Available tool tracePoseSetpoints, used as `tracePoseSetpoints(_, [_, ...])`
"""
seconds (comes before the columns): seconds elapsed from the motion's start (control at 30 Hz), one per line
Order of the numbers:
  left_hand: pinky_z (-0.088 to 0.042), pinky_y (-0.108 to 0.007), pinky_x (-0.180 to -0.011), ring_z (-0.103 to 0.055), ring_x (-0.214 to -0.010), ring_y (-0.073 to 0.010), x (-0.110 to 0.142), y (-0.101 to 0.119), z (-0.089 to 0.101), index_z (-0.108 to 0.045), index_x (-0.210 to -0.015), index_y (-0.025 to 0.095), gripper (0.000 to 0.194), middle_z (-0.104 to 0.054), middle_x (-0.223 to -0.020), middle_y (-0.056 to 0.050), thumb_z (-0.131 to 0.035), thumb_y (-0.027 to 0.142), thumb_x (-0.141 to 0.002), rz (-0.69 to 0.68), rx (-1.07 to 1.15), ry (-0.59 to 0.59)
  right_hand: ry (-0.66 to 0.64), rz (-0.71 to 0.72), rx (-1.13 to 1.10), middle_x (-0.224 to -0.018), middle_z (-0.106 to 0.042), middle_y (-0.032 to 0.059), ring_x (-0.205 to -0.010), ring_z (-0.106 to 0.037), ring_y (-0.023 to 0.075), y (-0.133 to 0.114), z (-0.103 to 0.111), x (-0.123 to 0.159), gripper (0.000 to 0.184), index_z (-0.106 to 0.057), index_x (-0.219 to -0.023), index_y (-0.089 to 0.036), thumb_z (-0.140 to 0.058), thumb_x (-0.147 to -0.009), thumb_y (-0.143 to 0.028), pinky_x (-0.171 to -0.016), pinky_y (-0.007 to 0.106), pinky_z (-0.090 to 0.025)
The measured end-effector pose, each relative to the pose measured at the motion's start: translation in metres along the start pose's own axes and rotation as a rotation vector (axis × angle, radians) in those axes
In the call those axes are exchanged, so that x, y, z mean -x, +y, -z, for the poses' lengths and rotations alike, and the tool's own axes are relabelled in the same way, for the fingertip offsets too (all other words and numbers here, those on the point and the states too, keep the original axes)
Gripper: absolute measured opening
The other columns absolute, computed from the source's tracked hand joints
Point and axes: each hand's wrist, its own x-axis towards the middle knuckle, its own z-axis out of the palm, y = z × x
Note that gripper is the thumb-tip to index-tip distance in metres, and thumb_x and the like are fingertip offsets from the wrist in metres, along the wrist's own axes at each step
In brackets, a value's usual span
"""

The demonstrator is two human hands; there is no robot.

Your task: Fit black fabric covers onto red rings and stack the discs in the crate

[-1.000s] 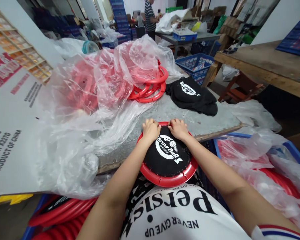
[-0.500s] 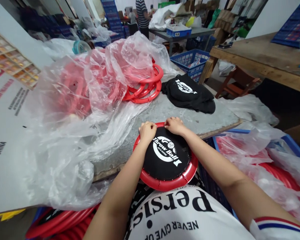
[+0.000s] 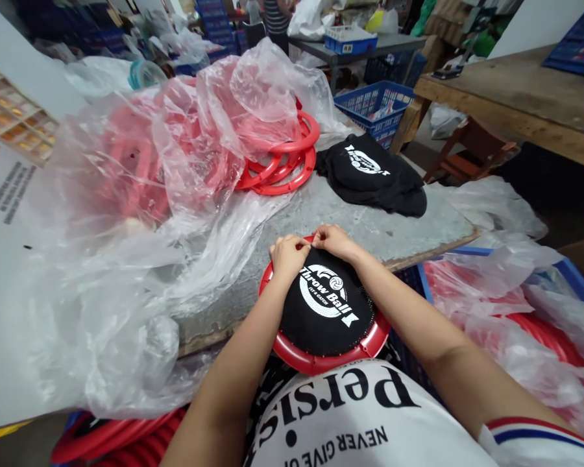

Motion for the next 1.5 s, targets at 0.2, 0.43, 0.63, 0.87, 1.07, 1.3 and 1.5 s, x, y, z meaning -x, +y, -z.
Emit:
tracePoseSetpoints(0.2, [-0.037, -0.044, -0.097, -0.058, -0.107, -0.0281, 0.001, 0.003, 0.002, -0.076, -0.084, 0.026, 0.010, -0.074, -0.103, -0.003, -0.066, 0.028, -0.086, 0.014, 0.011, -0.001, 0.030, -0.007, -0.058, -0.108, -0.071, 0.0011, -0.100, -0.062, 0.0187, 0.002, -0.001, 0.001, 0.006, -0.070, -0.079, -0.020, -0.068, -0.084, -0.020, -0.091, 0.030, -0.045])
tracePoseSetpoints(0.43, [-0.038, -0.041, -0.097, -0.058, -0.109, -0.0264, 0.000, 0.004, 0.000, -0.073, -0.085, 0.025, 0.010, -0.073, -0.103, -0.003, -0.063, 0.027, -0.088, 0.042, -0.027, 0.014, 0.029, -0.017, -0.073, -0.100, -0.071, 0.0010, -0.093, -0.062, 0.0177, 0.003, -0.002, 0.001, 0.007, -0.070, -0.080, -0.020, -0.067, -0.085, -0.022, -0.086, 0.028, -0.045])
tracePoseSetpoints(0.63, [-0.039, -0.042, -0.094, -0.059, -0.107, -0.0278, -0.001, 0.005, -0.002, -0.072, -0.084, 0.023, 0.014, -0.072, -0.102, -0.005, -0.060, 0.027, -0.089, 0.048, -0.048, 0.040, 0.038, -0.038, -0.053, -0.098, -0.071, 0.0007, -0.090, -0.061, 0.0175, 0.002, -0.002, 0.002, 0.008, -0.069, -0.080, -0.020, -0.067, -0.087, -0.023, -0.081, 0.027, -0.043])
tracePoseSetpoints(0.87, [-0.038, -0.041, -0.091, -0.058, -0.105, -0.0279, -0.001, 0.006, -0.004, -0.070, -0.080, 0.023, 0.016, -0.072, -0.101, -0.006, -0.057, 0.026, -0.089, 0.052, -0.079, 0.060, 0.052, -0.067, 0.042, -0.099, -0.072, 0.0025, -0.091, -0.060, 0.0189, -0.006, 0.000, 0.005, 0.011, -0.069, -0.081, -0.020, -0.065, -0.090, -0.027, -0.083, 0.029, -0.042])
tracePoseSetpoints(1.07, [-0.038, -0.041, -0.091, -0.058, -0.105, -0.0278, 0.000, 0.007, -0.004, -0.069, -0.080, 0.023, 0.017, -0.071, -0.100, -0.006, -0.055, 0.025, -0.090, 0.046, -0.094, 0.061, 0.054, -0.065, 0.070, -0.100, -0.072, 0.0045, -0.091, -0.060, 0.0203, -0.008, 0.000, 0.007, 0.014, -0.069, -0.081, -0.020, -0.063, -0.091, -0.028, -0.082, 0.029, -0.042])
tracePoseSetpoints(1.3, [-0.040, -0.040, -0.092, -0.059, -0.105, -0.0263, 0.000, 0.007, -0.006, -0.070, -0.083, 0.023, 0.019, -0.071, -0.102, -0.005, -0.053, 0.025, -0.091, 0.049, -0.133, 0.074, 0.045, -0.078, 0.057, -0.092, -0.072, 0.0031, -0.087, -0.060, 0.0184, -0.009, 0.002, 0.008, 0.016, -0.070, -0.081, -0.019, -0.061, -0.091, -0.027, -0.077, 0.027, -0.039])
tracePoseSetpoints(1.5, [-0.041, -0.040, -0.094, -0.059, -0.106, -0.0264, 0.000, 0.005, -0.008, -0.070, -0.084, 0.023, 0.018, -0.069, -0.103, -0.006, -0.054, 0.025, -0.092, 0.058, -0.155, 0.096, 0.034, -0.089, 0.049, -0.085, -0.071, 0.0017, -0.081, -0.059, 0.0170, -0.011, 0.003, 0.009, 0.017, -0.071, -0.081, -0.019, -0.062, -0.091, -0.028, -0.074, 0.026, -0.037])
